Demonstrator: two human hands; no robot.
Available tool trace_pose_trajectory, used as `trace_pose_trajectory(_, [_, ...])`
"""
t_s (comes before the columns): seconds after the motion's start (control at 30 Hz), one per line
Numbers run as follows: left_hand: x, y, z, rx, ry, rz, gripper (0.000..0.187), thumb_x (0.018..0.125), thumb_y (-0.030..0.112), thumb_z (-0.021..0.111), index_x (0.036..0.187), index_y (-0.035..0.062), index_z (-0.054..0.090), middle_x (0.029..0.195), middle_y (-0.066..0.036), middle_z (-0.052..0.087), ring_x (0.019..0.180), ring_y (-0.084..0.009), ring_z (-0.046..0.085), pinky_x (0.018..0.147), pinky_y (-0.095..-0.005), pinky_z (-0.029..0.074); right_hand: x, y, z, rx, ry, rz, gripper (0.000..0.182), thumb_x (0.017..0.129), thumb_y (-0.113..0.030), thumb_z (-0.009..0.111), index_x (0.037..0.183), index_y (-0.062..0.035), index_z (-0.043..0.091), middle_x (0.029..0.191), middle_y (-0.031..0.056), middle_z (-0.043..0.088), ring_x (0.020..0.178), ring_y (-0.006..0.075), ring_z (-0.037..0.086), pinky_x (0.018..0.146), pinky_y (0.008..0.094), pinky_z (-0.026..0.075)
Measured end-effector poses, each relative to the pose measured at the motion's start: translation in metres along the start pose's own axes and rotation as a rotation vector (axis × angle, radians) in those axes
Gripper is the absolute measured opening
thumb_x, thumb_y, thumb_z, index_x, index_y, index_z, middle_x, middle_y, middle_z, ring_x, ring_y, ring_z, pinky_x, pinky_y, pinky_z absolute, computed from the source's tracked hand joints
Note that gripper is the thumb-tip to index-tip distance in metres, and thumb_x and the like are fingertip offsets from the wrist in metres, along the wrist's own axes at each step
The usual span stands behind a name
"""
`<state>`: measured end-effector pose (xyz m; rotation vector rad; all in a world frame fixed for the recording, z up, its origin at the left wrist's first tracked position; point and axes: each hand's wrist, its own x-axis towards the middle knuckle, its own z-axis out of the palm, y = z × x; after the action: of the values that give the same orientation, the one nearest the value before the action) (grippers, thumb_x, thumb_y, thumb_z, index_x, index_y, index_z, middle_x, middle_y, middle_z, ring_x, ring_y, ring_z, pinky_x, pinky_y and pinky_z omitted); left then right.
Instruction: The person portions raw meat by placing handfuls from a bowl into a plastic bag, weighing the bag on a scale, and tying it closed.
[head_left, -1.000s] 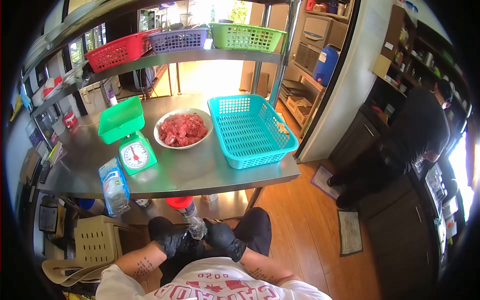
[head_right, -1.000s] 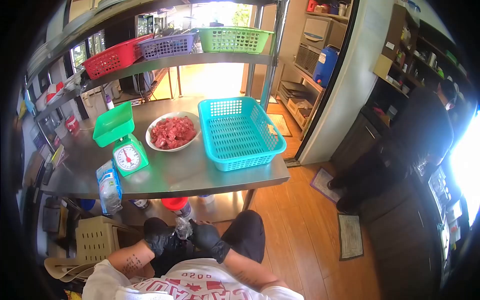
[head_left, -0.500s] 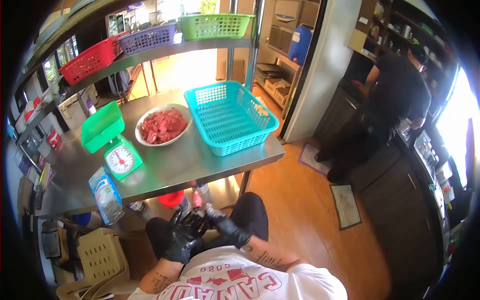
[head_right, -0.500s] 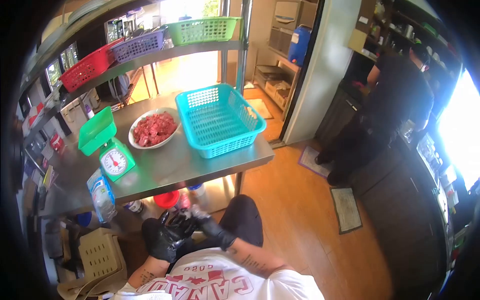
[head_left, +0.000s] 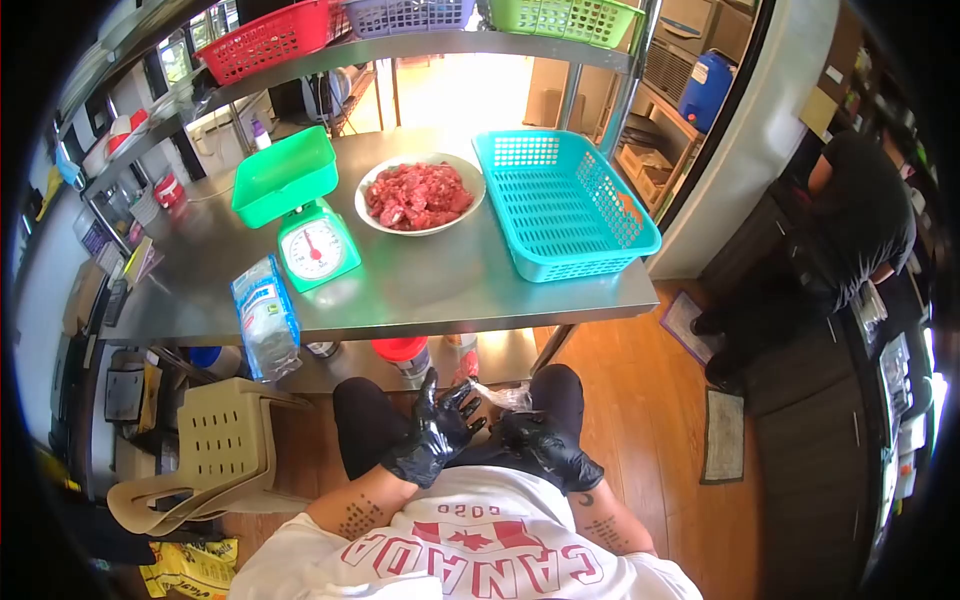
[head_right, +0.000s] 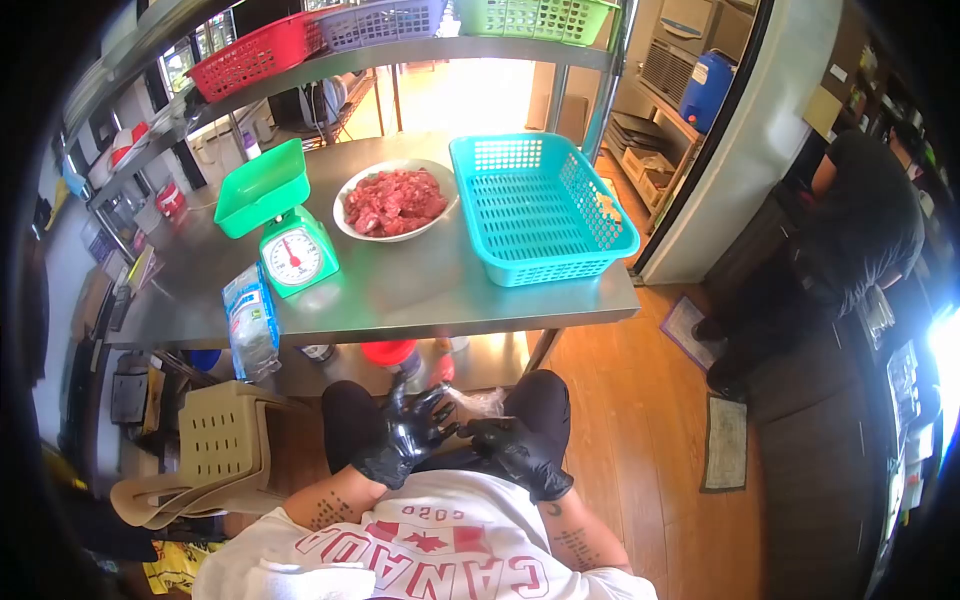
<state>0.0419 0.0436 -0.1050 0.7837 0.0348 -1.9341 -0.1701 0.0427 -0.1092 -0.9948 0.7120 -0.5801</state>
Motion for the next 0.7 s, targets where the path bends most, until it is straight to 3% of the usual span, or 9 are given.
trace_pose_trajectory(0.03, [0.001,-0.001,0.003,-0.002,0.005,0.0,0.071,0.079,0.065,0.051,0.125,0.0111,0.051,0.112,-0.01,0.054,0.107,-0.0262,0.048,0.093,-0.0446,0.038,0.002,-0.006,0.009,0.003,-0.002,0.004,0.025,0.09,-0.017,0.055,0.106,0.0012,0.063,0.086,0.0075,0.062,0.077,0.0088,0.054,0.071,0.0259,0.045])
trace_pose_trajectory(0.1, [0.004,-0.006,0.009,-0.058,-0.087,-0.048,0.067,0.084,0.062,0.046,0.12,0.0058,0.053,0.11,-0.008,0.057,0.105,-0.026,0.051,0.093,-0.0438,0.04,0.013,-0.013,0.037,-0.277,0.389,-0.17,0.027,0.087,-0.014,0.059,0.109,0.0005,0.061,0.086,0.0051,0.062,0.076,0.0072,0.054,0.069,0.0273,0.047])
trace_pose_trajectory(0.13, [0.004,-0.011,0.009,-0.056,-0.088,-0.061,0.067,0.084,0.062,0.046,0.12,0.0058,0.053,0.11,-0.008,0.057,0.105,-0.026,0.051,0.093,-0.0438,0.04,0.016,-0.025,0.049,-0.431,0.468,-0.313,0.026,0.085,-0.016,0.06,0.106,-0.0002,0.062,0.085,0.0082,0.063,0.071,0.0146,0.059,0.065,0.03,0.049])
trace_pose_trajectory(0.17, [0.007,-0.014,0.01,-0.103,-0.16,-0.073,0.066,0.085,0.06,0.046,0.12,0.0048,0.053,0.113,-0.009,0.057,0.108,-0.0263,0.051,0.095,-0.0432,0.04,0.026,-0.022,0.048,-0.433,0.483,-0.316,0.026,0.085,-0.016,0.06,0.106,-0.0002,0.062,0.085,0.0082,0.063,0.071,0.0146,0.059,0.065,0.03,0.049])
trace_pose_trajectory(0.27, [0.002,-0.015,0.025,-0.182,-0.287,-0.079,0.06,0.087,0.054,0.047,0.118,0.003,0.056,0.116,-0.012,0.059,0.109,-0.0257,0.054,0.096,-0.0402,0.041,0.054,-0.013,0.036,-0.914,0.519,-0.562,0.023,0.079,-0.011,0.061,0.099,0.0009,0.059,0.089,0.0206,0.061,0.08,0.0371,0.061,0.07,0.0399,0.05])
trace_pose_trajectory(0.53, [0.029,-0.013,-0.008,-0.074,-0.222,0.017,0.046,0.087,0.053,0.05,0.097,0.0098,0.062,0.093,-0.006,0.065,0.086,-0.0194,0.062,0.079,-0.0333,0.05,0.086,0.007,0.026,-0.831,0.551,-0.48,0.026,0.078,-0.011,0.062,0.101,-0.0005,0.06,0.095,0.0193,0.061,0.086,0.0351,0.062,0.075,0.0387,0.05])
trace_pose_trajectory(0.57, [0.025,-0.011,-0.004,-0.049,-0.218,0.012,0.043,0.087,0.053,0.051,0.098,0.0122,0.063,0.093,-0.003,0.065,0.083,-0.0187,0.063,0.075,-0.0318,0.051,0.087,0.007,0.025,-0.908,0.562,-0.512,0.026,0.076,-0.005,0.063,0.101,0.0006,0.061,0.093,0.0174,0.062,0.084,0.0278,0.065,0.073,0.0342,0.051])
trace_pose_trajectory(0.63, [0.014,-0.002,-0.002,0.001,-0.223,-0.123,0.038,0.087,0.05,0.054,0.099,0.0151,0.062,0.091,-0.001,0.065,0.082,-0.0186,0.063,0.074,-0.0327,0.051,0.084,0.002,0.024,-0.924,0.52,-0.498,0.026,0.073,-0.003,0.063,0.099,-0.0002,0.061,0.09,0.0175,0.062,0.081,0.0291,0.064,0.07,0.0349,0.051])
trace_pose_trajectory(0.7, [0.016,-0.008,0.005,-0.035,-0.179,-0.024,0.034,0.088,0.047,0.055,0.099,0.0159,0.061,0.09,0.0,0.064,0.082,-0.0173,0.061,0.073,-0.0318,0.05,0.08,-0.004,0.029,-0.986,0.479,-0.487,0.027,0.075,-0.006,0.062,0.101,-0.0006,0.061,0.092,0.0189,0.061,0.083,0.0327,0.063,0.072,0.0375,0.05])
